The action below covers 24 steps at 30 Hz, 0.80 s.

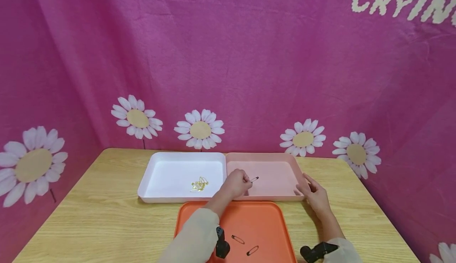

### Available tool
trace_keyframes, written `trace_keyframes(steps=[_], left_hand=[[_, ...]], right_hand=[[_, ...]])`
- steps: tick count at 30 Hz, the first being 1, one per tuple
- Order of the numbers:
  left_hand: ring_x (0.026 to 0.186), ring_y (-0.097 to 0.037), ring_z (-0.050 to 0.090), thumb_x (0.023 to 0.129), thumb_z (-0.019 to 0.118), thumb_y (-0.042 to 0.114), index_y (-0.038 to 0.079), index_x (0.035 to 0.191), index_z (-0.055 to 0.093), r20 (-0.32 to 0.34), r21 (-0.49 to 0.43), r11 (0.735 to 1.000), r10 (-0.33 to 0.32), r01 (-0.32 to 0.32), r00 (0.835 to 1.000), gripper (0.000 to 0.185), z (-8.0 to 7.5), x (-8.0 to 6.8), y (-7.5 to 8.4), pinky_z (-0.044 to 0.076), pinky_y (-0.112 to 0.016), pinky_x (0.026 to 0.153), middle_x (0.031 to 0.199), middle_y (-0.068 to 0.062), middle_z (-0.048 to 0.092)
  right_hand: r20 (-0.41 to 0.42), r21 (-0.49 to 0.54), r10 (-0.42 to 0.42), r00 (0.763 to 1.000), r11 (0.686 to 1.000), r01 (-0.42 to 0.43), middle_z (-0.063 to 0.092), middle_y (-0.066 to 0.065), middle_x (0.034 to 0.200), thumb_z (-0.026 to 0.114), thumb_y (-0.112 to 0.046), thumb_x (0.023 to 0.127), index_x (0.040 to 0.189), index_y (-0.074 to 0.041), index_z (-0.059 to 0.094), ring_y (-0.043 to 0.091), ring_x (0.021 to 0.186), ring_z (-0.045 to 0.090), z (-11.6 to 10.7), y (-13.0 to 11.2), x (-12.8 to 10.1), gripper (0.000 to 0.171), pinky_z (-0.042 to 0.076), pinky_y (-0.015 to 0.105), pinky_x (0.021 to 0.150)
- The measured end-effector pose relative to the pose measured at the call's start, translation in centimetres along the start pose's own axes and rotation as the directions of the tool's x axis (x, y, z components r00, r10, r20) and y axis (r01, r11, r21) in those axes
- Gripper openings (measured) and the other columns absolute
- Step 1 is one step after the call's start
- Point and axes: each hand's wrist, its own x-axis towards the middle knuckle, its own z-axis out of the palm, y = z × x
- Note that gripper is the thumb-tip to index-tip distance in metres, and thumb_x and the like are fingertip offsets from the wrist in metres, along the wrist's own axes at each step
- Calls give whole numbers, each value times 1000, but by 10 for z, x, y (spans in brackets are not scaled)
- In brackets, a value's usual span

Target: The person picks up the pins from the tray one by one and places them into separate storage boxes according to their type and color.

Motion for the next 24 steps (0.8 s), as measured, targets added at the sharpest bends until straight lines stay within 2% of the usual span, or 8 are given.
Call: trace_keyframes(steps=[3, 7, 11, 18, 24], left_hand=[[65, -12, 51, 83, 63, 9, 3, 75, 65, -16, 17, 1000, -19, 19, 1000, 10, 1, 0, 1, 45, -24, 64, 68, -2, 58], [60, -11, 54, 85, 62, 9, 2, 80, 64, -26, 10, 997, -76, 76, 997, 9, 2, -1, 3, 47, -23, 63, 72, -4, 55], [56, -10, 53, 86, 60, 9, 3, 81, 63, -43, 13, 994, -104, 104, 994, 8, 4, -1, 3, 46, -20, 60, 77, -4, 54], [52, -10, 53, 88, 58, 10, 3, 85, 59, -58, -41, 994, -102, 99, 993, 8, 4, 0, 1, 45, -19, 55, 76, -5, 56], [67, -12, 51, 87, 60, 15, 5, 91, 59, -52, -29, 997, -71, 69, 996, 11, 3, 0, 2, 46, -23, 63, 78, -3, 58]], right_hand=[[1, -4, 7, 1000, 1000, -7, 49, 17, 129, 62, -35, 89, 146, -15, 34, 5, 92, 44, 0, -1, 0, 66, 43, 9, 71], [2, -14, -2, 1000, 1000, 2, 49, 19, 130, 61, -36, 89, 145, -14, 35, 4, 94, 44, 1, -2, -1, 66, 41, 7, 73], [5, -19, -5, 1000, 1000, 5, 49, 18, 133, 61, -37, 89, 145, -15, 35, 2, 98, 44, 1, -3, -2, 65, 38, 3, 76], [10, -37, -7, 1000, 999, 7, 48, 18, 135, 59, -38, 90, 146, -15, 34, 5, 102, 44, 0, -2, -2, 65, 36, 3, 77], [8, -45, -2, 1000, 999, 3, 49, 18, 133, 59, -37, 90, 146, -15, 34, 7, 99, 43, -1, -1, -1, 65, 37, 6, 75]])
